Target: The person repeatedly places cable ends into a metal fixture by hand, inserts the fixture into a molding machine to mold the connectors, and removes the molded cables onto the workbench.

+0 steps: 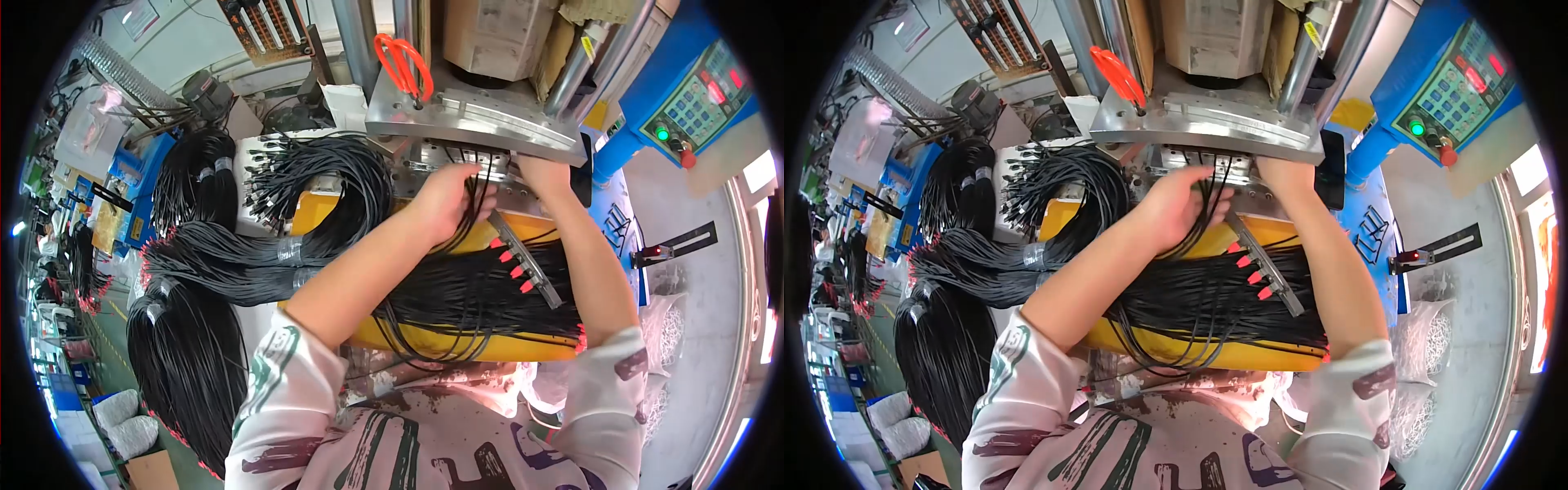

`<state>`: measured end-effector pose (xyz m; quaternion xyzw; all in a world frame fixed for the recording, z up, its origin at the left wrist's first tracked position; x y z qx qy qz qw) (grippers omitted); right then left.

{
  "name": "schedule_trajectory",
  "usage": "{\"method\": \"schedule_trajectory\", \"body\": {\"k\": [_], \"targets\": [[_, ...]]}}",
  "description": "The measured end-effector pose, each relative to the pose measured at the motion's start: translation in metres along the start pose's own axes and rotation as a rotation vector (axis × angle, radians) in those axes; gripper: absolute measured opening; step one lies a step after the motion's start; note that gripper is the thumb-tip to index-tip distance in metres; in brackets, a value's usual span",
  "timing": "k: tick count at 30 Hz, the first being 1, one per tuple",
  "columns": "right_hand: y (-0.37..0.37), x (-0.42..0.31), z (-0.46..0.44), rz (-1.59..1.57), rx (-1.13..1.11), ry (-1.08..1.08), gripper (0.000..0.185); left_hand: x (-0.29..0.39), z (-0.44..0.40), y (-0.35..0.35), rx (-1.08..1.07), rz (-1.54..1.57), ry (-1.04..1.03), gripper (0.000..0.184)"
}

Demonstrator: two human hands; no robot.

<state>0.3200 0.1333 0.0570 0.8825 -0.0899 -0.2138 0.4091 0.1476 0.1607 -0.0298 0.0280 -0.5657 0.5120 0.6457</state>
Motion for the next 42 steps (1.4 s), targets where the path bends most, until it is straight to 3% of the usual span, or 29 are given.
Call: {"method": "schedule_trajectory", "body": {"k": [1, 3, 4, 6, 7, 9, 11, 13, 14, 17, 20, 22, 24, 25, 26, 27, 29, 30, 32, 34, 36, 38, 40, 42], "targets": [[-0.017, 0.002, -0.009, -0.001, -0.002, 0.006, 0.027, -0.002, -0.018, 0.001, 0.013, 0.123, 0.059, 0.014], [-0.065, 0.063, -0.025, -0.894, -0.056, -0.565, 0.028, -0.003, -0.041, 0.004, 0.019, 0.245, 0.096, 0.013], [-0.101, 0.080, -0.019, -1.343, -0.092, -0.850, 0.029, 0.007, -0.051, 0.008, 0.001, 0.157, -0.025, 0.012], [-0.132, 0.111, -0.021, -1.330, -0.129, -0.763, 0.029, 0.026, -0.053, 0.014, -0.028, -0.022, -0.254, 0.012], [-0.145, 0.128, -0.022, -1.306, -0.167, -0.683, 0.030, 0.024, -0.049, 0.016, -0.026, -0.016, -0.258, 0.012], [-0.109, 0.091, -0.024, -1.285, -0.198, -0.591, 0.030, 0.021, -0.025, 0.009, -0.083, 0.025, -0.187, 0.013], [-0.087, 0.069, 0.026, -0.873, -0.537, -0.846, 0.032, 0.023, 0.007, -0.002, -0.125, 0.038, -0.155, 0.014], [-0.077, 0.062, 0.053, -0.889, -0.647, -0.874, 0.035, -0.002, 0.052, -0.003, -0.078, 0.000, 0.061, 0.019], [-0.074, 0.062, 0.066, -0.886, -0.647, -0.878, 0.035, -0.013, 0.057, 0.005, -0.079, 0.002, 0.064, 0.019], [-0.033, 0.027, 0.057, -0.522, -0.374, -0.304, 0.037, -0.042, 0.082, 0.023, -0.071, 0.071, 0.086, 0.020], [-0.008, 0.000, 0.062, -0.304, -0.359, -0.276, 0.035, -0.032, 0.137, 0.020, -0.100, -0.065, 0.113, 0.019], [-0.006, -0.004, 0.070, -0.195, -0.354, -0.281, 0.034, 0.004, 0.162, 0.022, -0.164, -0.275, -0.097, 0.018], [-0.006, -0.035, 0.066, -0.211, -0.323, 0.026, 0.030, 0.062, 0.147, 0.056, -0.045, -0.402, -0.446, 0.018], [-0.005, -0.051, 0.066, -0.217, -0.306, 0.179, 0.029, 0.081, 0.132, 0.083, 0.159, -0.308, -0.496, 0.018], [-0.006, -0.056, 0.065, -0.221, -0.307, 0.180, 0.029, 0.095, 0.123, 0.110, 0.366, -0.210, -0.538, 0.020], [-0.016, -0.069, 0.067, -0.217, -0.400, 0.214, 0.027, 0.097, 0.106, 0.128, 0.372, -0.212, -0.539, 0.020], [-0.033, -0.091, 0.071, -0.210, -0.576, 0.287, 0.024, 0.073, 0.076, 0.173, 0.458, -0.176, -0.261, 0.022], [-0.026, -0.089, 0.069, -0.214, -0.568, 0.282, 0.024, 0.076, 0.077, 0.171, 0.454, -0.185, -0.264, 0.022], [0.037, -0.065, 0.060, -0.266, -0.188, 0.184, 0.021, 0.084, 0.093, 0.159, 0.482, -0.251, -0.394, 0.029], [0.107, -0.023, 0.074, -0.177, 0.035, -0.029, 0.020, 0.079, 0.114, 0.138, 0.478, -0.276, -0.437, 0.032], [0.150, -0.008, 0.114, 0.037, 0.067, -0.258, 0.021, 0.101, 0.150, 0.059, 0.308, -1.274, -0.820, 0.029], [0.129, -0.017, 0.160, 0.021, -0.350, -0.173, 0.022, 0.059, 0.150, -0.008, -0.217, -1.371, -1.030, 0.027], [0.122, -0.009, 0.170, -0.003, -0.367, -0.210, 0.022, 0.015, 0.146, -0.053, -0.523, -1.298, -1.079, 0.021], [0.110, 0.000, 0.178, -0.073, -0.387, -0.275, 0.024, -0.013, 0.148, -0.081, -0.614, -1.372, -1.049, 0.022]]}}
Point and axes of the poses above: each hand's wrist, its own z-axis away from the middle knuckle, its own y-axis out of the back of the hand, x = y × z, the point moved 10 cm from there along -z, towards the middle knuckle, and after that the axes turned 7 degrees about -y, right-handed, at the moved point
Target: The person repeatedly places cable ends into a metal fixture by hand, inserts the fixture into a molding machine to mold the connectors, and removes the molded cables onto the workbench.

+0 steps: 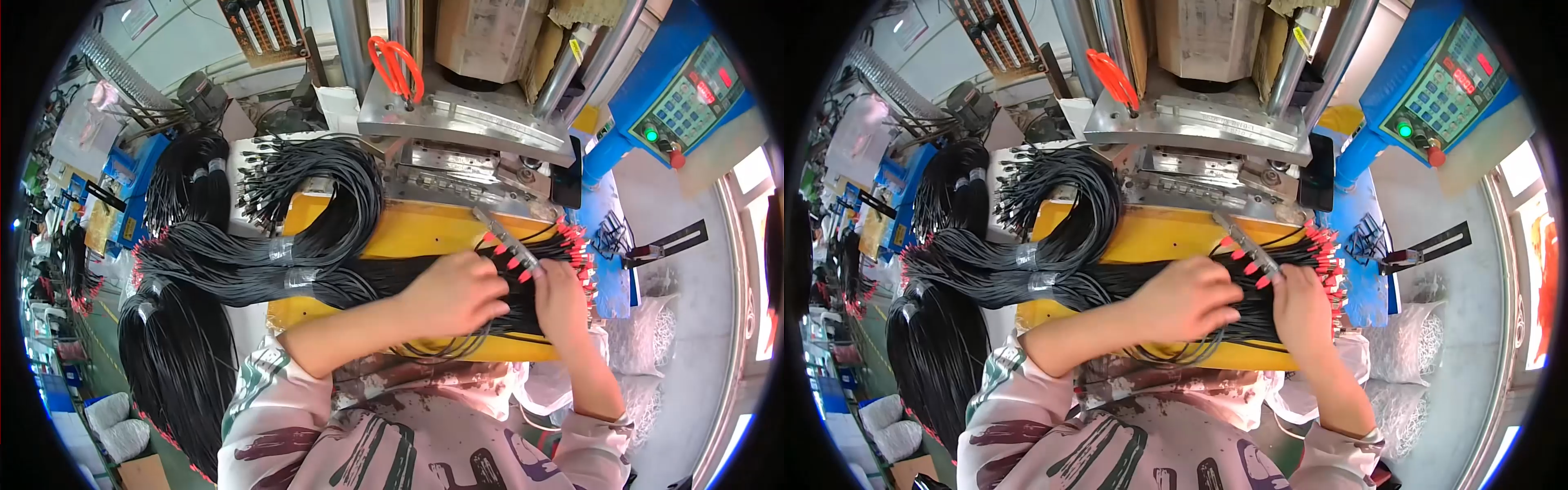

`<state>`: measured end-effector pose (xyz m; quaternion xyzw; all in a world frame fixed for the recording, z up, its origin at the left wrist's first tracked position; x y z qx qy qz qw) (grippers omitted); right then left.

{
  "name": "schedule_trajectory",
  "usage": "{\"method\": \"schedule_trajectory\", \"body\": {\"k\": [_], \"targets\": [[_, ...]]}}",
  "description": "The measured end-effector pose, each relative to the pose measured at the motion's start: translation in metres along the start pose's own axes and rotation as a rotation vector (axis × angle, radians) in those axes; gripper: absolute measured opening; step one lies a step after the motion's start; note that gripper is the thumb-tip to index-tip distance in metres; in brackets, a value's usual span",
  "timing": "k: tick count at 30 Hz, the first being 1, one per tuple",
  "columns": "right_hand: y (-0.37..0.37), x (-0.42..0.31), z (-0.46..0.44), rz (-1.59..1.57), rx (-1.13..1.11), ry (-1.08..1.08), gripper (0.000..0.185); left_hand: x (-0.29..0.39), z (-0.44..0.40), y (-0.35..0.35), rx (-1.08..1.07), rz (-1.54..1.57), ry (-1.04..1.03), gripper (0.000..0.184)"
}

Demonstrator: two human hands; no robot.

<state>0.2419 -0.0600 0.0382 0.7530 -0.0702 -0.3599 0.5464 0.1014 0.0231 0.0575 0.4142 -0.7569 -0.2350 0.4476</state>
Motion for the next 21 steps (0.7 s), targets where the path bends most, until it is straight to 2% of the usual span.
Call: {"method": "schedule_trajectory", "body": {"k": [3, 4, 5, 7, 9, 10, 11, 12, 15, 18, 19, 20, 21], "targets": [[0.002, 0.010, -0.053, -0.147, -0.015, 0.046, 0.029, 0.017, -0.015, 0.011, 0.027, -0.025, 0.019, 0.021], [-0.002, 0.006, -0.077, -0.178, 0.046, 0.150, 0.029, 0.019, -0.018, 0.011, 0.036, -0.030, 0.035, 0.021], [-0.009, 0.002, -0.105, -0.209, 0.108, 0.258, 0.029, 0.009, -0.029, 0.021, 0.151, -0.060, 0.062, 0.020], [-0.054, 0.009, -0.187, -0.174, -0.162, 0.124, 0.039, -0.034, -0.058, 0.040, 0.332, -0.107, 0.127, 0.020], [-0.074, -0.009, -0.231, -0.097, -0.079, 0.137, 0.046, -0.085, -0.071, 0.047, 0.499, -0.163, 0.177, 0.020], [-0.088, -0.005, -0.252, -0.124, -0.092, 0.022, 0.050, -0.104, -0.071, 0.052, 0.602, -0.210, 0.185, 0.019], [-0.105, 0.005, -0.264, -0.149, -0.112, -0.102, 0.054, -0.117, -0.069, 0.048, 0.598, -0.209, 0.200, 0.019], [-0.116, 0.010, -0.277, -0.150, -0.125, -0.102, 0.054, -0.132, -0.066, 0.045, 0.578, -0.214, 0.266, 0.020], [-0.121, 0.013, -0.305, 0.044, 0.020, 0.116, 0.054, -0.161, -0.051, 0.042, 0.536, -0.221, 0.413, 0.022], [-0.119, 0.012, -0.298, 0.212, -0.056, 0.112, 0.057, -0.164, -0.048, 0.038, 0.204, -0.208, 0.631, 0.031], [-0.117, 0.011, -0.296, 0.296, -0.081, 0.115, 0.058, -0.162, -0.048, 0.041, 0.198, -0.203, 0.632, 0.031], [-0.116, 0.010, -0.291, 0.296, -0.083, 0.104, 0.058, -0.156, -0.047, 0.054, 0.251, -0.374, 0.628, 0.040], [-0.114, 0.001, -0.281, 0.166, -0.082, 0.140, 0.056, -0.149, -0.047, 0.063, 0.305, -0.543, 0.622, 0.050]]}}
Point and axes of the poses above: each hand's wrist, its own z-axis away from the middle knuckle, its own y-axis out of the back of the hand, x = y × z, the point moved 10 cm from there along -z, towards the middle knuckle, and after that the axes turned 7 degrees about -y, right-handed, at the moved point
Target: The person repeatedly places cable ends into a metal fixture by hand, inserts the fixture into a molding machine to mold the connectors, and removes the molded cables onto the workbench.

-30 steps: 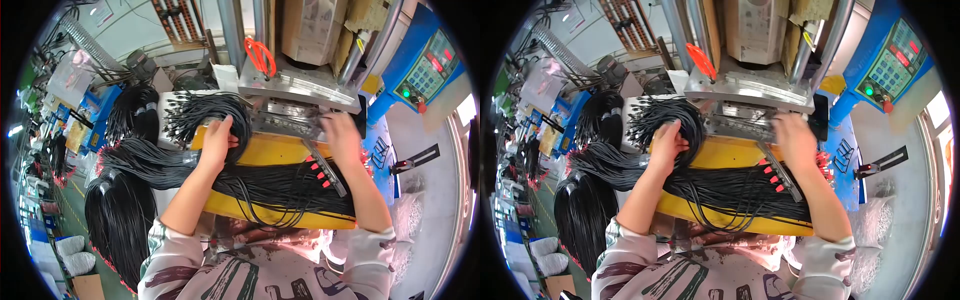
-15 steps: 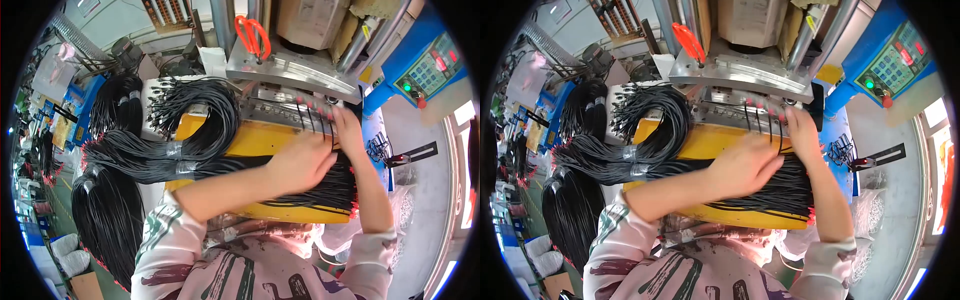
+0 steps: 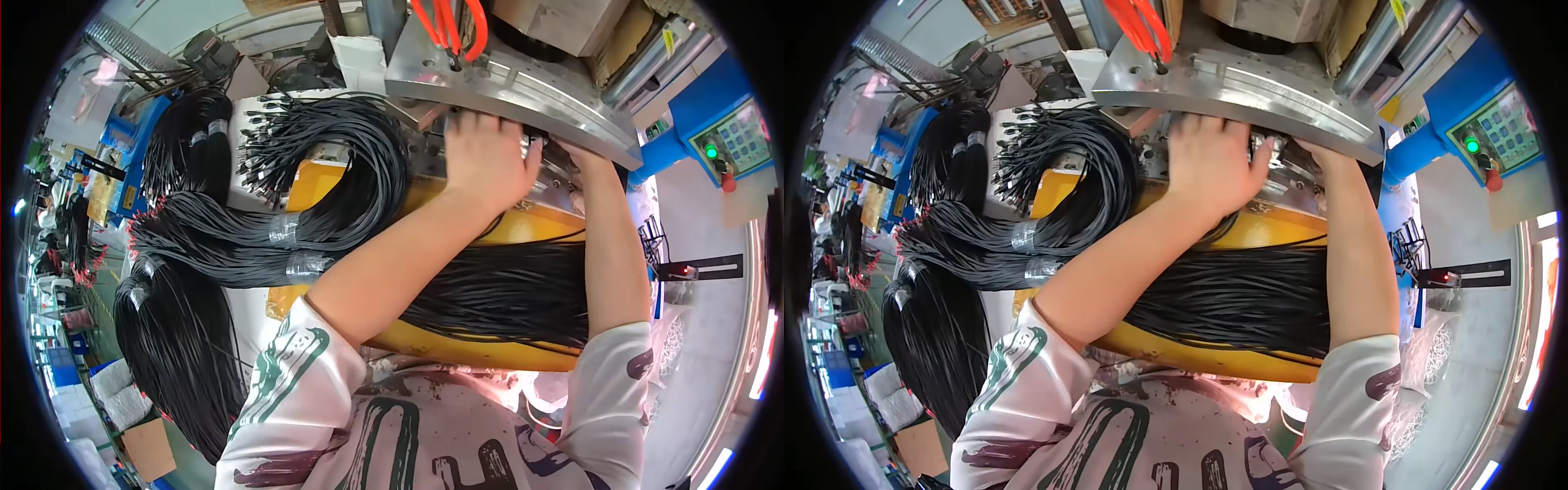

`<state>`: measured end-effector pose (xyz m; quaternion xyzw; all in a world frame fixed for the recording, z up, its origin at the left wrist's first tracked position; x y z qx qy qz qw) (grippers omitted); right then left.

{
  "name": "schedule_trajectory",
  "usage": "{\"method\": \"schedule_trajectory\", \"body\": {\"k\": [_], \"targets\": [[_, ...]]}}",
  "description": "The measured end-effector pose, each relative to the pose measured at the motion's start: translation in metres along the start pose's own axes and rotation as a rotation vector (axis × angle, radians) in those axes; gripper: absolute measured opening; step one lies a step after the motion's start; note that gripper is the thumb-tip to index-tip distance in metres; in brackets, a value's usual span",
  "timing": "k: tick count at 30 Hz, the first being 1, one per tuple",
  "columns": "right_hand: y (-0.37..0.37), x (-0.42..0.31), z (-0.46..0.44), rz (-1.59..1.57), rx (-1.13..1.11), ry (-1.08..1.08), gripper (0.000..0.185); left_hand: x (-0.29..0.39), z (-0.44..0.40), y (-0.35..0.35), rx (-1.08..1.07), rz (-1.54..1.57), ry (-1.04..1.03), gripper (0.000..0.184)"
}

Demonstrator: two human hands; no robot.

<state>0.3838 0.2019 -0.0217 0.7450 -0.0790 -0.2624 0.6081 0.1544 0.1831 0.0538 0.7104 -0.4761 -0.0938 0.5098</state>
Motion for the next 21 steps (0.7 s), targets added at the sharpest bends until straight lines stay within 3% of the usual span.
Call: {"method": "schedule_trajectory", "body": {"k": [2, 4, 7, 10, 13, 15, 16, 18, 21], "targets": [[0.008, -0.023, 0.012, -0.257, 0.034, 0.088, 0.052, -0.005, -0.001, -0.013, -0.021, -0.056, 0.038, 0.056], [0.010, -0.042, 0.011, -0.252, -0.002, 0.069, 0.052, -0.018, -0.002, -0.022, -0.046, -0.190, 0.120, 0.068], [0.012, -0.036, 0.020, -0.234, -0.062, 0.004, 0.052, -0.023, 0.004, -0.029, -0.143, -0.136, 0.147, 0.073], [0.030, -0.039, 0.021, -0.366, 0.008, 0.148, 0.054, -0.028, -0.003, -0.024, -0.184, -0.072, 0.190, 0.076], [0.025, -0.033, 0.047, -0.397, 0.172, 0.057, 0.051, -0.023, 0.012, -0.015, -0.243, -0.001, 0.215, 0.076], [0.041, -0.047, 0.059, -0.408, 0.261, 0.033, 0.049, -0.008, 0.039, 0.014, -0.160, 0.078, 0.082, 0.071], [0.037, -0.050, 0.071, -0.333, 0.160, -0.032, 0.045, -0.006, 0.055, 0.025, -0.164, 0.078, 0.082, 0.071], [0.028, -0.056, 0.092, -0.187, -0.045, -0.154, 0.037, 0.021, 0.080, 0.060, -0.048, 0.233, -0.109, 0.053], [0.028, -0.059, 0.094, -0.248, 0.035, -0.098, 0.029, 0.041, 0.103, 0.064, 0.045, 0.312, -0.172, 0.041]]}}
Point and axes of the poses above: each hand's wrist, its own z-axis away from the middle knuckle, its own y-axis out of the back of the hand, x = y × z, the point moved 10 cm from there along -z, towards the middle knuckle, and after that the axes turned 7 degrees about -y, right-handed, at the moved point
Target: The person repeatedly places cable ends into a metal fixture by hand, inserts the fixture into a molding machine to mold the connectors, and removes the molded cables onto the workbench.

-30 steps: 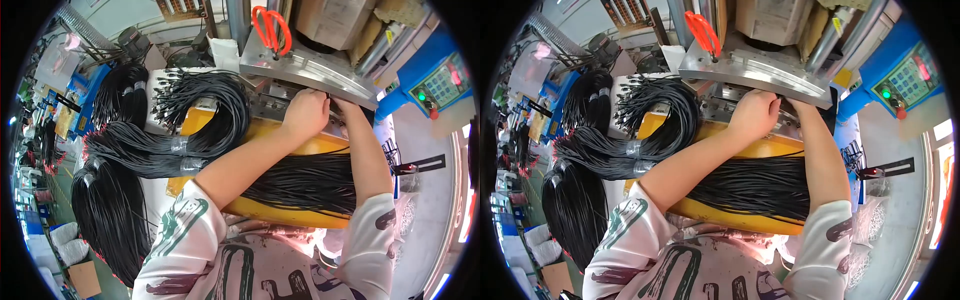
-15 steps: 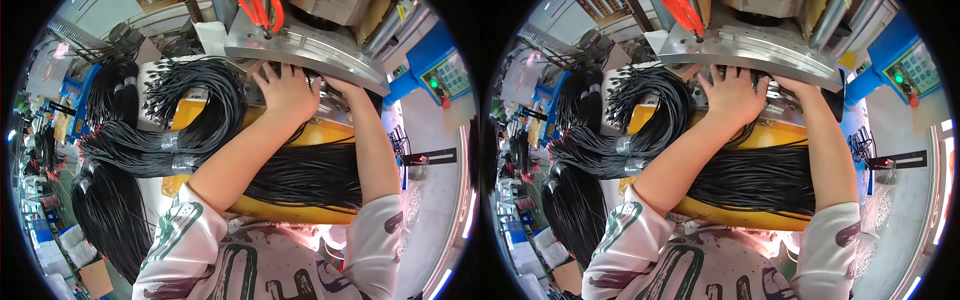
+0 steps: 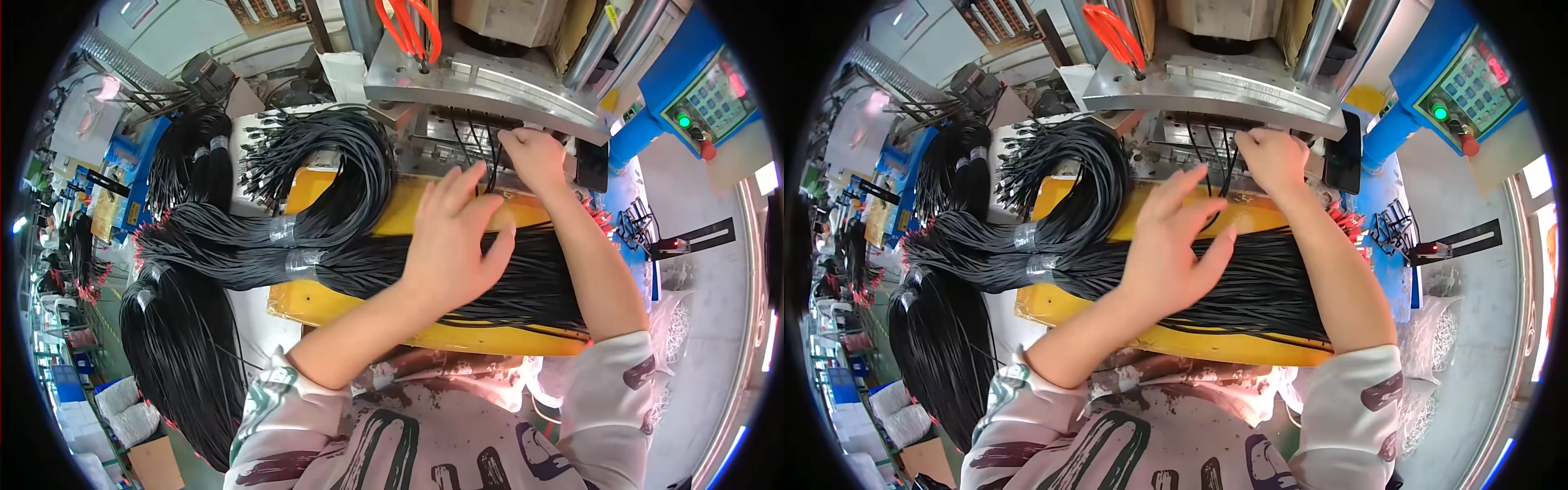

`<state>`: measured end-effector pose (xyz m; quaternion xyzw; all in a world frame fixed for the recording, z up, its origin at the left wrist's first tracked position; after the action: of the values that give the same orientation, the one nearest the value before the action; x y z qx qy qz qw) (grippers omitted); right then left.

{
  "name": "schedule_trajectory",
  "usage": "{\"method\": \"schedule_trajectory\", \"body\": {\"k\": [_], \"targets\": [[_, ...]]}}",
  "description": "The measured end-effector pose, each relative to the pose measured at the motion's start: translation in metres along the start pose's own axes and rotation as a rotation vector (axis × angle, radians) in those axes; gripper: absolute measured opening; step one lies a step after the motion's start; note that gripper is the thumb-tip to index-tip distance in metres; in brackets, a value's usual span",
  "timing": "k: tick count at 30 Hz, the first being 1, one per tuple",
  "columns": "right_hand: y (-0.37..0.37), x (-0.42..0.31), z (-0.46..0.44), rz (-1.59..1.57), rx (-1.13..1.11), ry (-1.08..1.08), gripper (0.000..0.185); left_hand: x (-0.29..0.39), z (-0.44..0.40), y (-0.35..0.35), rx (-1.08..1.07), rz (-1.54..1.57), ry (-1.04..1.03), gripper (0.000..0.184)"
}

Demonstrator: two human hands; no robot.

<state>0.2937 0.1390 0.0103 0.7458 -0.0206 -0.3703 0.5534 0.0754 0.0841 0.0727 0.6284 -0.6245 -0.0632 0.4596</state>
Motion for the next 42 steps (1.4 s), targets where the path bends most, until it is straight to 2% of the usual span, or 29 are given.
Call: {"method": "schedule_trajectory", "body": {"k": [2, 4, 5, 6, 7, 8, 10, 11, 13, 14, 17, 30, 33, 39, 42], "targets": [[0.013, -0.005, 0.004, -0.027, 0.043, 0.041, 0.025, 0.008, 0.016, 0.003, 0.055, 0.037, -0.045, 0.036], [0.035, -0.035, 0.046, 0.031, 0.037, 0.311, 0.027, 0.009, 0.043, 0.016, 0.099, 0.119, -0.084, 0.034], [0.053, -0.049, 0.093, -0.046, 0.101, 0.445, 0.025, 0.012, 0.060, 0.025, 0.059, 0.073, -0.094, 0.037], [0.056, -0.059, 0.137, 0.037, 0.007, 0.488, 0.020, 0.012, 0.082, 0.037, 0.020, 0.027, -0.102, 0.041], [0.035, -0.061, 0.194, 0.396, -0.152, 0.667, 0.013, 0.009, 0.103, 0.044, -0.081, -0.079, -0.092, 0.048], [-0.010, -0.006, 0.246, 0.455, -0.570, 0.488, 0.018, 0.005, 0.124, 0.051, -0.182, -0.184, -0.082, 0.055], [0.044, -0.030, 0.296, 0.097, -0.188, 0.628, 0.041, -0.028, 0.163, 0.070, -0.223, -0.376, 0.007, 0.070], [0.040, -0.020, 0.297, 0.094, -0.186, 0.634, 0.041, -0.043, 0.169, 0.072, -0.220, -0.382, 0.008, 0.070], [0.041, 0.028, 0.295, 0.349, 0.026, 0.497, 0.050, -0.064, 0.187, 0.076, -0.268, -0.655, 0.065, 0.079], [0.046, 0.043, 0.296, 0.478, 0.137, 0.421, 0.055, -0.063, 0.192, 0.075, -0.276, -0.654, 0.061, 0.079], [0.047, 0.046, 0.295, 0.477, 0.139, 0.400, 0.056, -0.065, 0.190, 0.079, -0.161, -0.642, 0.081, 0.083], [0.059, 0.041, 0.303, 0.388, 0.228, 0.419, 0.061, -0.054, 0.188, 0.077, -0.165, -0.660, 0.056, 0.100], [0.061, 0.041, 0.304, 0.388, 0.226, 0.409, 0.060, -0.059, 0.188, 0.079, -0.195, -0.637, 0.127, 0.104], [0.062, 0.035, 0.307, 0.373, 0.243, 0.393, 0.060, -0.055, 0.186, 0.082, -0.161, -0.627, 0.113, 0.107], [0.064, 0.026, 0.321, 0.351, 0.297, 0.360, 0.052, -0.043, 0.187, 0.084, -0.137, -0.615, 0.128, 0.106]]}}
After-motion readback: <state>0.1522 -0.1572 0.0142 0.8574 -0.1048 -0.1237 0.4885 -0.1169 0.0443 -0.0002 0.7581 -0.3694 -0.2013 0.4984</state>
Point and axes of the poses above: each hand's wrist, its own z-axis away from the middle knuckle, its own y-axis out of the back of the hand, x = y × z, the point moved 10 cm from there along -z, towards the middle knuckle, and after that the axes turned 7 degrees about -y, right-handed, at the moved point
